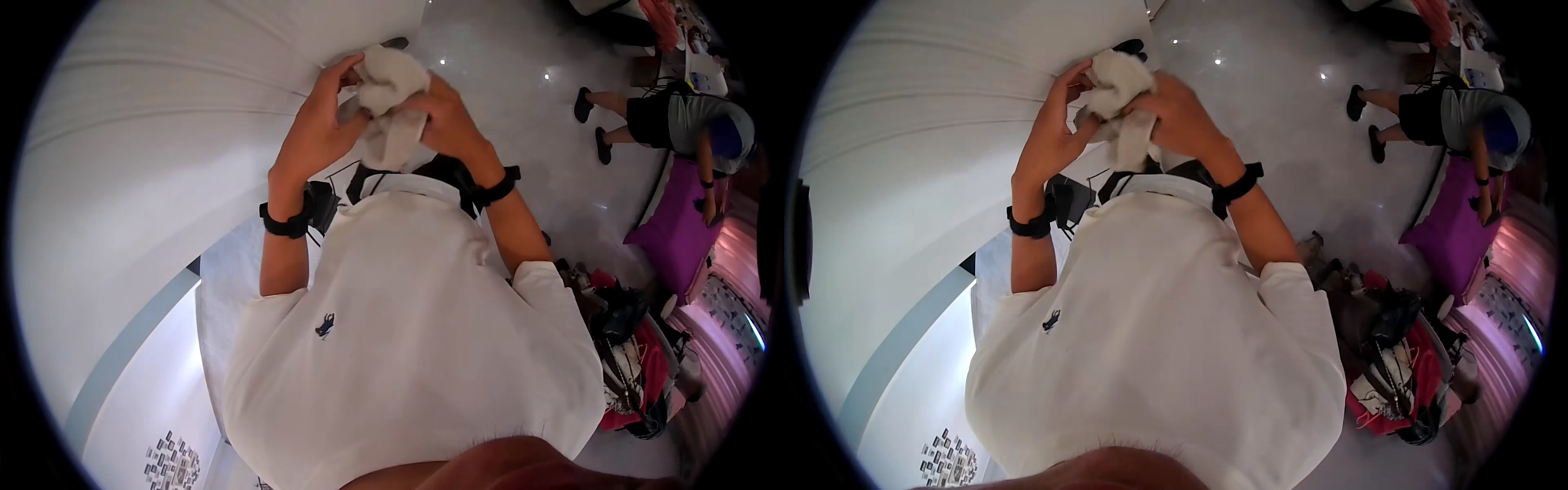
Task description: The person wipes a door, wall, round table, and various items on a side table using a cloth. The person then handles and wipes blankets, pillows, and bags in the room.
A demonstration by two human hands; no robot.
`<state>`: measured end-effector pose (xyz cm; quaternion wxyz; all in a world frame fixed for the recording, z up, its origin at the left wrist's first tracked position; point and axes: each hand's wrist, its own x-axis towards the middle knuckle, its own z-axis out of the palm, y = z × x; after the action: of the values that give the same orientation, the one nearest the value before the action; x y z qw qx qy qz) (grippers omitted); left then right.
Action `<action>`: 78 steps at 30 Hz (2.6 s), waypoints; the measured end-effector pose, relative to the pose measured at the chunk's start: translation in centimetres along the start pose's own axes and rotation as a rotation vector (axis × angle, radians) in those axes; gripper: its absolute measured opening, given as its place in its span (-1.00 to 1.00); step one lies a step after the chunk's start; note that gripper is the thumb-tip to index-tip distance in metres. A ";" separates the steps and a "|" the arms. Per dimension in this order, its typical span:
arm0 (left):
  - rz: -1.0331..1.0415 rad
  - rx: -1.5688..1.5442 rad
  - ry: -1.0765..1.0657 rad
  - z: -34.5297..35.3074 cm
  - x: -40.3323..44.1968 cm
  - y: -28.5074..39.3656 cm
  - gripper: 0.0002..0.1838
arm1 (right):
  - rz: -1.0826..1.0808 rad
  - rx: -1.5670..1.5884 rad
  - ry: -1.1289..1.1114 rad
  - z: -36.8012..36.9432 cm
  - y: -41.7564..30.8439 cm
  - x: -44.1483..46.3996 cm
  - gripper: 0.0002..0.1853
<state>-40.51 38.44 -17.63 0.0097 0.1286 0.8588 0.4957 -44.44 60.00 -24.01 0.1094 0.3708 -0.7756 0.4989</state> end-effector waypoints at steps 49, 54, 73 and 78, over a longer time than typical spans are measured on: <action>0.505 0.000 -0.623 57.5 85.1 15.0 -0.37 | 0.944 -0.133 0.139 -71.5 52.3 5.8 -0.36; 0.294 -0.037 -0.862 65.1 93.8 16.9 -0.62 | 1.129 -0.152 0.402 -79.0 59.5 4.8 -0.28; 0.321 0.213 -0.540 84.2 105.4 24.0 -0.77 | 1.238 0.012 -0.093 -101.8 70.3 -3.6 -0.33; 0.528 0.398 -0.509 90.8 111.3 17.8 -0.54 | 0.757 0.001 0.334 -102.1 79.9 -7.4 -0.59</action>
<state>-131.27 149.67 -36.21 0.0693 0.4624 0.8455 0.2579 -114.35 168.96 -34.52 0.0426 -0.0266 -0.8286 0.5575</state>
